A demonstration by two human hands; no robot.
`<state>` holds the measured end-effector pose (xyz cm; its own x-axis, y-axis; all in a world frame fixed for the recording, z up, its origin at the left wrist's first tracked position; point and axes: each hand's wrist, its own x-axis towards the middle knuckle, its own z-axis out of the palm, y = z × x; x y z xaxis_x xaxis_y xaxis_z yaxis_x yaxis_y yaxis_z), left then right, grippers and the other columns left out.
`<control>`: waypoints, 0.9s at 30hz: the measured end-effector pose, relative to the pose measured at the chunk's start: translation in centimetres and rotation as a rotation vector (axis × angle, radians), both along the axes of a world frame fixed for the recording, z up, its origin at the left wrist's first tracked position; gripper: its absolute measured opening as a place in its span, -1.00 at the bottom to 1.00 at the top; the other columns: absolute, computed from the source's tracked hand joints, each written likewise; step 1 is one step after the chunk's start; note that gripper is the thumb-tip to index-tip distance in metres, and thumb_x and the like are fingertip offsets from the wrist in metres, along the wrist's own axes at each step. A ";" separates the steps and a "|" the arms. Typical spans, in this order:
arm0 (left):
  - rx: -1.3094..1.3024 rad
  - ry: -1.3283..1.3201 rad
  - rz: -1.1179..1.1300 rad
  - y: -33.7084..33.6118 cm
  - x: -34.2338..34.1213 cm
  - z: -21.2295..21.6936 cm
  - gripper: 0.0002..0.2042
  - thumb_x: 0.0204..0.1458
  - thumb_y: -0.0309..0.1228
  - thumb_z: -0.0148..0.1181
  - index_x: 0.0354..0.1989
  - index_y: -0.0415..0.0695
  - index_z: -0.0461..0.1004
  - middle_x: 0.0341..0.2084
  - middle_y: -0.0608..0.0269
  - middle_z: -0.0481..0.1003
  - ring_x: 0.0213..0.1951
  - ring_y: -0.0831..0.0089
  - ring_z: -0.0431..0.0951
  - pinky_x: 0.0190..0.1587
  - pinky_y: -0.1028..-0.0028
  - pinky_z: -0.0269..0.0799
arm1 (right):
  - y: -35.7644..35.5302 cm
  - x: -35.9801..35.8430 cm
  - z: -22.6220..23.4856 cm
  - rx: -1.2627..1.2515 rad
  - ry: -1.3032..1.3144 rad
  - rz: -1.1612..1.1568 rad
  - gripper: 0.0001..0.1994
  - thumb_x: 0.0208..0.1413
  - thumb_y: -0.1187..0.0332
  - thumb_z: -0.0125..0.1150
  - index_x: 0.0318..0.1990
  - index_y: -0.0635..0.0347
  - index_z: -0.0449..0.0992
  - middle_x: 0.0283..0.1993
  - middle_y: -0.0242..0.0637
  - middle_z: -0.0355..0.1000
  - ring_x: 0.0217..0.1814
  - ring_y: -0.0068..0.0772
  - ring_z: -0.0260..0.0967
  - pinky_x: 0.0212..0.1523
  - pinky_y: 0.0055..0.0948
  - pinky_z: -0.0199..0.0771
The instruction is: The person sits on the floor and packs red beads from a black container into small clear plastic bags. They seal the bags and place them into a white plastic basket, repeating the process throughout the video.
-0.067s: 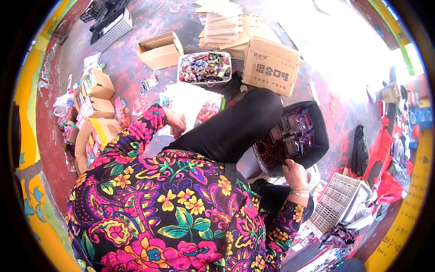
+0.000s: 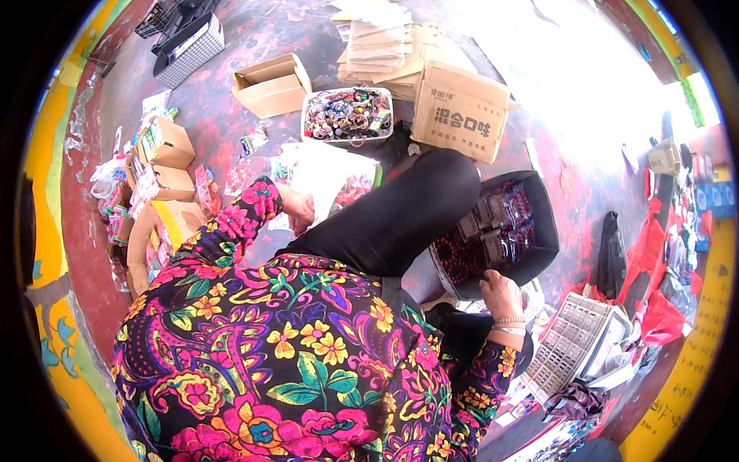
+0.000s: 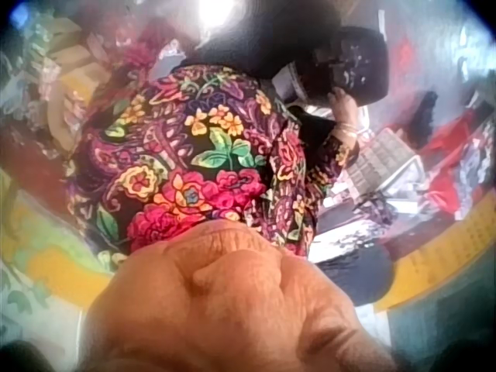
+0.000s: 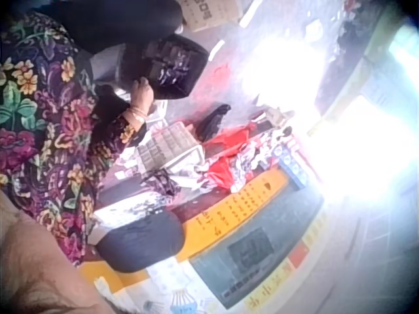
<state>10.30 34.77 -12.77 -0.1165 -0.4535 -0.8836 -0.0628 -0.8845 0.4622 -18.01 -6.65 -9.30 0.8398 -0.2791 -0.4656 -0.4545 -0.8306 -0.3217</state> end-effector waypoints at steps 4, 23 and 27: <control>0.067 -0.041 0.001 0.0 -0.3 0.9 -0.72 -0.05 -0.34 -0.05 -0.51 -0.29 0.53 -0.54 0.12 0.55 -0.45 0.36 0.57 -0.35 0.48 0.50 | 0.1 0.0 -0.1 0.017 0.009 -0.006 -0.68 -0.06 0.24 0.12 -0.14 0.16 0.47 -0.29 -0.02 0.47 -0.17 0.00 0.41 -0.13 -0.16 0.38; 0.040 -0.209 0.939 -0.7 2.0 -1.5 -0.71 -0.03 -0.29 -0.06 -0.52 -0.24 0.53 -0.54 0.15 0.55 -0.43 0.35 0.58 -0.31 0.40 0.48 | 0.4 0.0 -0.3 -0.011 -0.013 0.034 -0.69 -0.05 0.25 0.10 -0.15 0.17 0.48 -0.28 -0.02 0.47 -0.15 -0.01 0.40 -0.11 -0.17 0.38; -0.105 -1.148 -0.223 -0.7 2.0 -5.5 -0.71 -0.03 -0.31 -0.08 -0.55 -0.24 0.52 -0.53 -0.02 0.53 -0.41 0.14 0.55 -0.32 0.27 0.44 | 1.0 0.7 -0.2 -0.011 -0.014 0.056 -0.69 -0.05 0.25 0.11 -0.15 0.16 0.48 -0.28 -0.02 0.47 -0.16 0.00 0.40 -0.12 -0.15 0.39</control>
